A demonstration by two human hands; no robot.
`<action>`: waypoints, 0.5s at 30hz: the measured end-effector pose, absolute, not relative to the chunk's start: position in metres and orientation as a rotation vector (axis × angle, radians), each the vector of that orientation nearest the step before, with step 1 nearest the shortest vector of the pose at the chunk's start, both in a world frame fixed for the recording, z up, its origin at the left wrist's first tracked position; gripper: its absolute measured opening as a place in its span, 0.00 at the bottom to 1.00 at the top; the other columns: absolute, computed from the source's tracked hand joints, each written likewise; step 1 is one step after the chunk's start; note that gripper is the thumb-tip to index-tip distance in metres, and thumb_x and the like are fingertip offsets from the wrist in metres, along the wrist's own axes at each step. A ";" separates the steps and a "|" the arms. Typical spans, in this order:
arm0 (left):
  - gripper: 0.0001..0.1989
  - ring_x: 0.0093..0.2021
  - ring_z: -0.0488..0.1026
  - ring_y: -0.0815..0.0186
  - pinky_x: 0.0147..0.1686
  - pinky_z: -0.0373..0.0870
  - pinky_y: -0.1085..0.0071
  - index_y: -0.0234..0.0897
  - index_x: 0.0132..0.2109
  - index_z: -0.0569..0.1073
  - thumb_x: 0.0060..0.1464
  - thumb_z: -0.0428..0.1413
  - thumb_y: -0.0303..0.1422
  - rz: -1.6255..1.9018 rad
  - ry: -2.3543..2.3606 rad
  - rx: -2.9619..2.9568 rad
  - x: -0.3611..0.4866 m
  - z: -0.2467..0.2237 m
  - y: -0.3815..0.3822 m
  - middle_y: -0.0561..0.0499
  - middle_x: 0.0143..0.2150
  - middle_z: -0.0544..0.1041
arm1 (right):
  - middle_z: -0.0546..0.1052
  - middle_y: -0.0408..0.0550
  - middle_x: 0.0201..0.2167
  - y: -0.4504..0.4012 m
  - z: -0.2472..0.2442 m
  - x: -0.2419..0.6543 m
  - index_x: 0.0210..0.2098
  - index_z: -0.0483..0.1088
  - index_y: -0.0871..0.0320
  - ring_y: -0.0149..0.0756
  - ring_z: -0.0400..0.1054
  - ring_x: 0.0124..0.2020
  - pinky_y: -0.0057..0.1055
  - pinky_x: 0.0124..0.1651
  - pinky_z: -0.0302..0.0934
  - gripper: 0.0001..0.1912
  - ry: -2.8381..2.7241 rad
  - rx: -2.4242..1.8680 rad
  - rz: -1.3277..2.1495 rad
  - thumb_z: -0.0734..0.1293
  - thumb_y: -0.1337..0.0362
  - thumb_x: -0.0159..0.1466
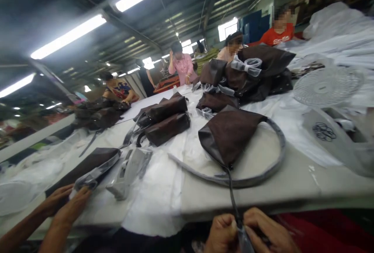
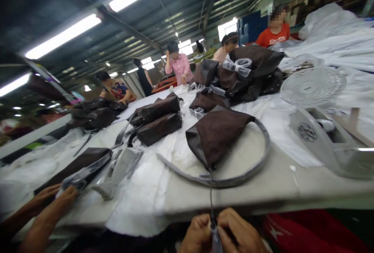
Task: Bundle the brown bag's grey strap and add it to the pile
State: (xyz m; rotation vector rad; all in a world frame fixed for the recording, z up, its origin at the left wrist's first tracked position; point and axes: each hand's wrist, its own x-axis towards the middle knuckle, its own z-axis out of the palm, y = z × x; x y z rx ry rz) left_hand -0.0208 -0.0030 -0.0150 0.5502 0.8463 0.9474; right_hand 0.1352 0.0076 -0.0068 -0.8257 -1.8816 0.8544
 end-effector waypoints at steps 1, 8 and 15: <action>0.19 0.12 0.58 0.75 0.12 0.51 0.77 0.33 0.24 0.69 0.37 0.67 0.42 0.968 0.827 0.509 -0.019 -0.016 -0.004 0.55 0.16 0.65 | 0.69 0.45 0.30 0.006 -0.005 0.133 0.34 0.64 0.55 0.31 0.67 0.34 0.25 0.38 0.63 0.07 -1.879 -0.808 0.808 0.56 0.69 0.66; 0.10 0.13 0.55 0.80 0.14 0.49 0.81 0.31 0.30 0.72 0.46 0.62 0.34 0.934 0.782 0.452 -0.021 -0.015 -0.007 0.56 0.18 0.65 | 0.70 0.48 0.33 0.004 0.005 0.135 0.50 0.61 0.57 0.33 0.66 0.34 0.28 0.37 0.65 0.14 -1.880 -0.820 0.589 0.58 0.72 0.65; 0.10 0.14 0.58 0.79 0.12 0.51 0.83 0.32 0.34 0.73 0.48 0.62 0.35 0.939 0.782 0.406 -0.022 -0.015 -0.009 0.56 0.20 0.67 | 0.67 0.51 0.34 0.006 0.013 0.139 0.47 0.66 0.60 0.35 0.64 0.35 0.29 0.35 0.64 0.14 -1.998 -0.710 0.493 0.58 0.74 0.63</action>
